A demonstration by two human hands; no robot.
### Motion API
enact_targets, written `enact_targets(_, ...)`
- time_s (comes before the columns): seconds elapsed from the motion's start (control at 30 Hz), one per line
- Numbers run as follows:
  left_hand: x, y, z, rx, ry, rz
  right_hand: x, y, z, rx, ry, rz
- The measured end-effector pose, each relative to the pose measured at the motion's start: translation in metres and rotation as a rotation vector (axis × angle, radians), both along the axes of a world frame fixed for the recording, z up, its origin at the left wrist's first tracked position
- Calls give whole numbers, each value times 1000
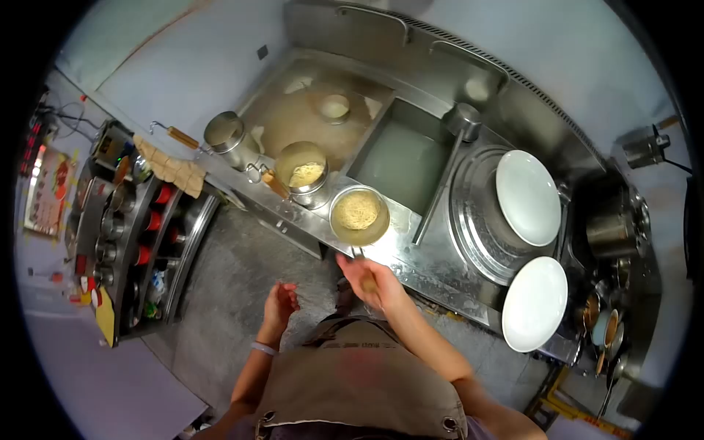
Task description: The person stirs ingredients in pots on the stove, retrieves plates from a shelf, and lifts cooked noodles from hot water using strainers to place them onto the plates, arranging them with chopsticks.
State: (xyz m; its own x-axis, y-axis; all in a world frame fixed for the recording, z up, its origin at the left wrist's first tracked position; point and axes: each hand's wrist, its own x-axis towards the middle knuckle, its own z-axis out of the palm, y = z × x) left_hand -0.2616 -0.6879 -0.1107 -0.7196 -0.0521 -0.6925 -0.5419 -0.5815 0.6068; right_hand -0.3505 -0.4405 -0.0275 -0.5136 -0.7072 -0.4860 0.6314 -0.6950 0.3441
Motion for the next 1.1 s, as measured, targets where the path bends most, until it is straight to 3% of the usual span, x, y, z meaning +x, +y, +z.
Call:
enact_targets(0.03, -1, -3, -3, 37, 11, -25, 11, 23, -35, -262, -25, 91)
enact_targets(0.1, -3, -6, -8, 63, -23, -52, 18, 38, -28, 276, 38, 85)
enact_targets(0.23, -14, 3, -38, 68, 42, -108, -40, 36, -33, 482, 131, 99)
enact_targets(0.3, -10, 12, -42, 89, 95, -112, -87, 41, -68, 415, 180, 96)
enact_targets(0.33, -10, 20, -36, 67, 134, -86, -102, 37, -49, 572, 267, 131)
enact_targets(0.5, -13, 27, -19, 140, 224, 28, -103, 58, 12, 464, 85, 78)
enact_targets(0.6, -6, 26, -7, -19, 258, 134, -138, 53, 0, 958, 657, 98)
enact_targets(0.7, 7, 23, 4, 12, 232, 239, -131, 88, 13, 509, 291, 39)
enact_targets(0.8, 4, 30, 0, 6, 178, 262, -177, 78, -19, 508, 251, 67)
enact_targets(0.83, -4, 28, 5, 0, 201, 259, -166, 71, -14, 658, 345, 90)
enact_targets(0.9, 7, 31, 16, 28, 210, 268, -140, 89, 14, 387, 198, 102)
enact_targets(1.03, 0, 29, 13, 56, 223, 267, -163, 97, -11, 428, 414, 71)
enact_targets(1.1, -11, 28, 18, 87, 252, 284, -144, 86, 11, 353, 193, 185)
